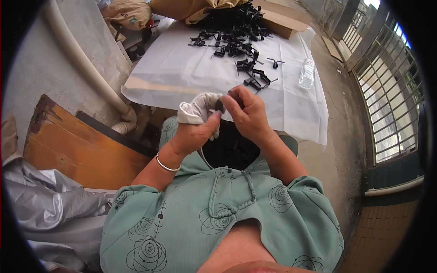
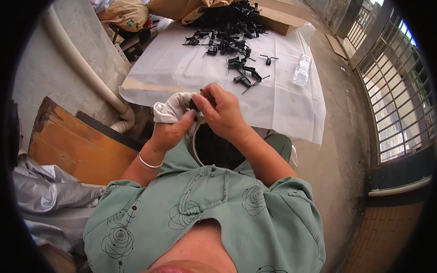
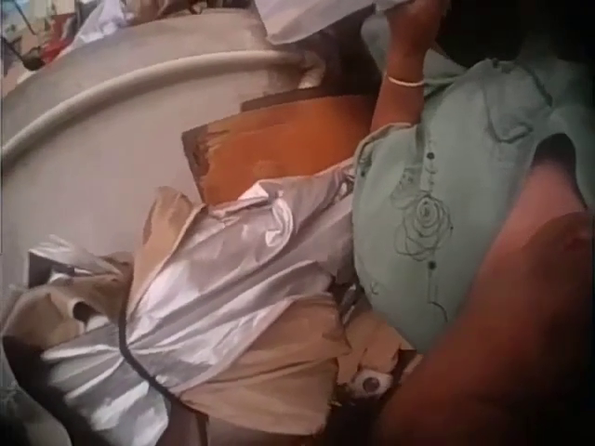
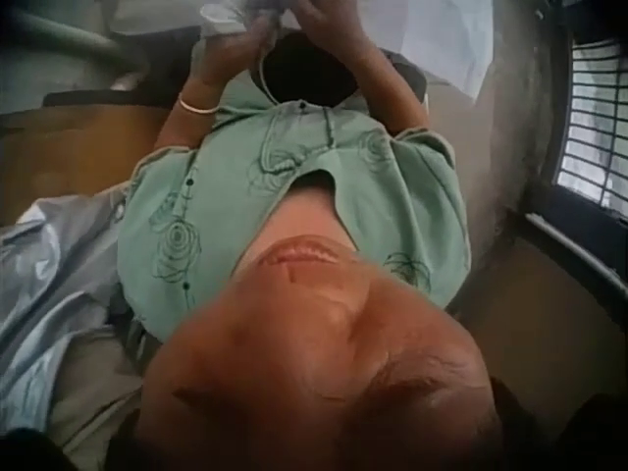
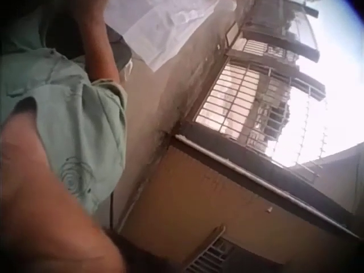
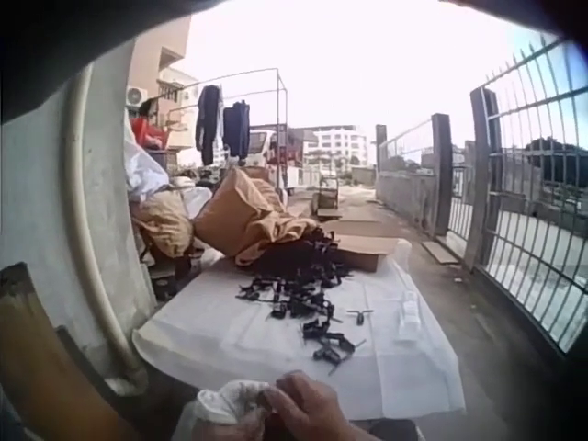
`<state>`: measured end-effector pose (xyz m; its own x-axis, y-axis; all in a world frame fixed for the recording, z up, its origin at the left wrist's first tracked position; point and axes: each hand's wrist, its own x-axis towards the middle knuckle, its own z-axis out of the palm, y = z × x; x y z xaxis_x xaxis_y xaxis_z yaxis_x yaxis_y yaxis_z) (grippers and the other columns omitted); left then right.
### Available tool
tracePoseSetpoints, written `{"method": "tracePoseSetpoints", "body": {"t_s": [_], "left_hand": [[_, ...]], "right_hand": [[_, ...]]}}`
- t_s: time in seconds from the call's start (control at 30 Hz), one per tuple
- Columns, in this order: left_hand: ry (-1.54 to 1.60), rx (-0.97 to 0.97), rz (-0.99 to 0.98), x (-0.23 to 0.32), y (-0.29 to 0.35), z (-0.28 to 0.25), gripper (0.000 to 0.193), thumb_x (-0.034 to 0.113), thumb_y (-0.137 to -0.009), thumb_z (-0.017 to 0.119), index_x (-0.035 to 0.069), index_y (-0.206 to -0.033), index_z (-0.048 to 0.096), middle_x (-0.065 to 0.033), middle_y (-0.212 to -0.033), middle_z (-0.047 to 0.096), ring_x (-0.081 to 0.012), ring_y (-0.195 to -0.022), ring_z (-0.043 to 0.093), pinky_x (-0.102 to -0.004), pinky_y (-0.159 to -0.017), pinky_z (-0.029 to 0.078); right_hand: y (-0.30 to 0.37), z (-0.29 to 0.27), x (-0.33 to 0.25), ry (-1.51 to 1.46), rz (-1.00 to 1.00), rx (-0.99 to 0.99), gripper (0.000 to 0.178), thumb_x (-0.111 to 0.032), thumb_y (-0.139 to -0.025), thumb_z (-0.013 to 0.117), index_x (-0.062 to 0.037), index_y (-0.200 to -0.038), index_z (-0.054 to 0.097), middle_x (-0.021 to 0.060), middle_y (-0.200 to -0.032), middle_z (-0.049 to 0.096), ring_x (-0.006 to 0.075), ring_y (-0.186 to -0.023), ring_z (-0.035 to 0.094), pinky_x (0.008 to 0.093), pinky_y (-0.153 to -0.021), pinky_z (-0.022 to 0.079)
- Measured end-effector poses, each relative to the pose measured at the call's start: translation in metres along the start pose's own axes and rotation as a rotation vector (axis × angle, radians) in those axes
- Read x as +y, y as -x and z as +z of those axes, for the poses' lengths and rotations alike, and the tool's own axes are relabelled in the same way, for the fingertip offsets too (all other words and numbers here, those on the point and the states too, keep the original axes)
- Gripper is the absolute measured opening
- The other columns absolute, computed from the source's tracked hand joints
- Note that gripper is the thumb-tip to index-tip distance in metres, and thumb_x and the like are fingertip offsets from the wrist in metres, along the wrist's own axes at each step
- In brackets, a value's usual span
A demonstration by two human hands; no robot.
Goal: Assembling small black plastic components by hand on a table.
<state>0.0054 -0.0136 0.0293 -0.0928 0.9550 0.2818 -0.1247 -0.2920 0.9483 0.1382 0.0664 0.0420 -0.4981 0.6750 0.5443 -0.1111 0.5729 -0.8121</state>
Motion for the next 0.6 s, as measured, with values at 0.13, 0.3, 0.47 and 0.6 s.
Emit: {"method": "tracePoseSetpoints", "body": {"t_s": [0.13,0.3,0.47,0.6], "left_hand": [[-0.117,0.082,-0.021,-0.005,-0.016,-0.01,0.028,0.001,-0.085,0.053,0.0,-0.112,0.048,-0.0011,-0.087,0.055,-0.0035,-0.057,0.05,-0.018,-0.048,0.042],[-0.299,0.073,-0.005,-0.018,-0.026,-0.012,0.027,0.001,-0.083,0.053,-0.003,-0.11,0.052,-0.0053,-0.09,0.058,-0.0077,-0.065,0.056,-0.0207,-0.056,0.046],[-0.706,0.06,0.214,-0.045,-0.038,-0.03,0.03,-0.002,-0.079,0.057,-0.005,-0.108,0.053,-0.014,-0.098,0.059,-0.0174,-0.089,0.058,-0.0261,-0.078,0.047],[-0.363,0.07,0.074,-0.046,-0.04,-0.037,0.032,-0.001,-0.079,0.058,-0.004,-0.11,0.05,-0.0112,-0.1,0.057,-0.0148,-0.09,0.056,-0.0252,-0.08,0.046]], "right_hand": [[-0.002,-0.01,0.019,0.075,-0.02,-0.127,0.019,-0.015,-0.09,0.052,-0.0004,-0.078,0.053,0.0045,-0.061,0.046,0.0114,-0.058,0.041,0.0242,-0.054,0.037],[-0.005,0.001,0.038,0.206,0.039,-0.209,0.023,-0.016,-0.091,0.05,-0.0005,-0.075,0.054,0.0063,-0.059,0.047,0.012,-0.056,0.04,0.0259,-0.053,0.037],[-0.002,0.028,0.068,-0.035,0.289,-0.002,0.027,-0.018,-0.09,0.052,0.0021,-0.072,0.05,0.0084,-0.055,0.044,0.0146,-0.052,0.039,0.03,-0.049,0.036],[-0.011,0.025,0.06,-0.059,0.307,-0.064,0.026,-0.018,-0.093,0.048,-0.0007,-0.073,0.053,-0.0029,-0.059,0.043,0.0073,-0.057,0.037,0.0245,-0.051,0.034]]}}
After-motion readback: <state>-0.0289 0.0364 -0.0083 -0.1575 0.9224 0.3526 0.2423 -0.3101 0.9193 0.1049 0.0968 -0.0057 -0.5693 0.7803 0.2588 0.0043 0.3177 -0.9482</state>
